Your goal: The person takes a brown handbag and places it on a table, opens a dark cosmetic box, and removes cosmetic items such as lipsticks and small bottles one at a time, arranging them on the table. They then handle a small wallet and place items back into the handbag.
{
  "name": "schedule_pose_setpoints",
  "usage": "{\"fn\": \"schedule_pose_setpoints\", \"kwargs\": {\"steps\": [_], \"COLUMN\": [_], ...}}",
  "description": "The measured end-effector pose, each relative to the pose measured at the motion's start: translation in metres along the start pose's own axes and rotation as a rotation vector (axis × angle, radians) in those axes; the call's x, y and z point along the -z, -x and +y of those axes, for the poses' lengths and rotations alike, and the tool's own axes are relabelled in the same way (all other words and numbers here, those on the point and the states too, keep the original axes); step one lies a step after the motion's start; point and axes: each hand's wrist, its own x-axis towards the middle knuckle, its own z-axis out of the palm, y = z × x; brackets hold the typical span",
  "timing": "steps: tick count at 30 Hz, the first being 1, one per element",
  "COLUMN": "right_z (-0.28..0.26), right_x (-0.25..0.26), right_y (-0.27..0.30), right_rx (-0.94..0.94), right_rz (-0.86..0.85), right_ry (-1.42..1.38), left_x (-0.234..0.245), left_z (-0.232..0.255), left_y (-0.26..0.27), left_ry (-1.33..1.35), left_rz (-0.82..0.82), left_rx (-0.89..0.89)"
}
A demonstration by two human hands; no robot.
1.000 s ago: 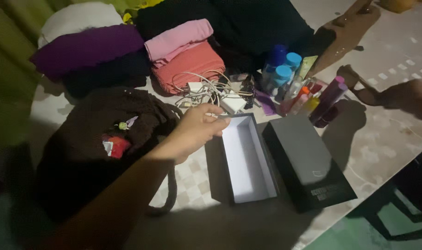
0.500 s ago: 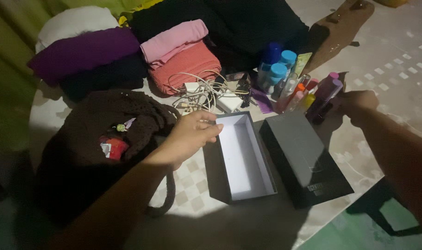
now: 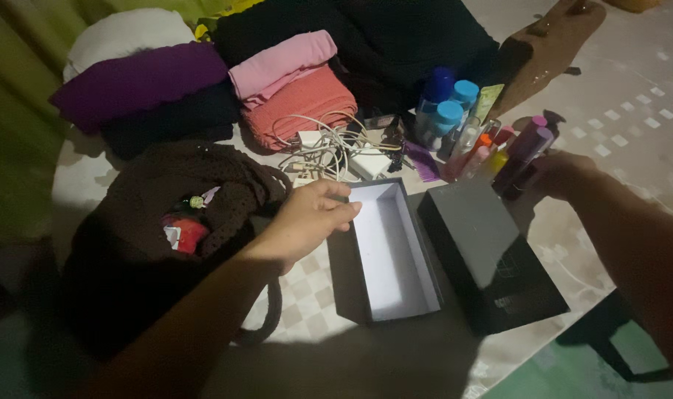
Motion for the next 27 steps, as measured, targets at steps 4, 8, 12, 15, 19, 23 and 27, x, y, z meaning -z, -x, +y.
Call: {"fn": "schedule_pose_setpoints", "kwargs": {"steps": [4,8,12,15,19,23,27], "right_z": [-0.007,-0.004,-0.001,0.002,0.012,0.025,0.024], "right_x": [0.008,0.007,0.001,-0.004,-0.014,-0.017,-0.002], "right_y": [0.004,0.008,0.005,0.0,-0.01,-0.016,-0.004], "right_rx": [-0.079,-0.131,-0.181,-0.228,-0.323,-0.478,-0.637], "right_rz": [-0.059,-0.058,-0.049,-0.041,-0.013,0.017,0.182], "right_ry": [-0.202,-0.366,-0.492,-0.589,-0.766,-1.105,-1.383], "left_x": [0.0,0.0,0.0,0.0,0.0,0.002,0.002], "left_z": [0.0,0.0,-0.001,-0.003,-0.004,-0.004,-0.006], "left_y": [0.001,0.0,-0.001,0.0,-0.001,-0.001,0.001], "left_ry": [0.037,-0.032,-0.021,0.001,0.009,-0.042,-0.004], "left_rz": [0.004,0.012,0.008,0.006,0.009,0.014,0.025], "left_rx": [-0.026,0.005,0.011,-0.013,-0.026,0.032,-0.022]}}
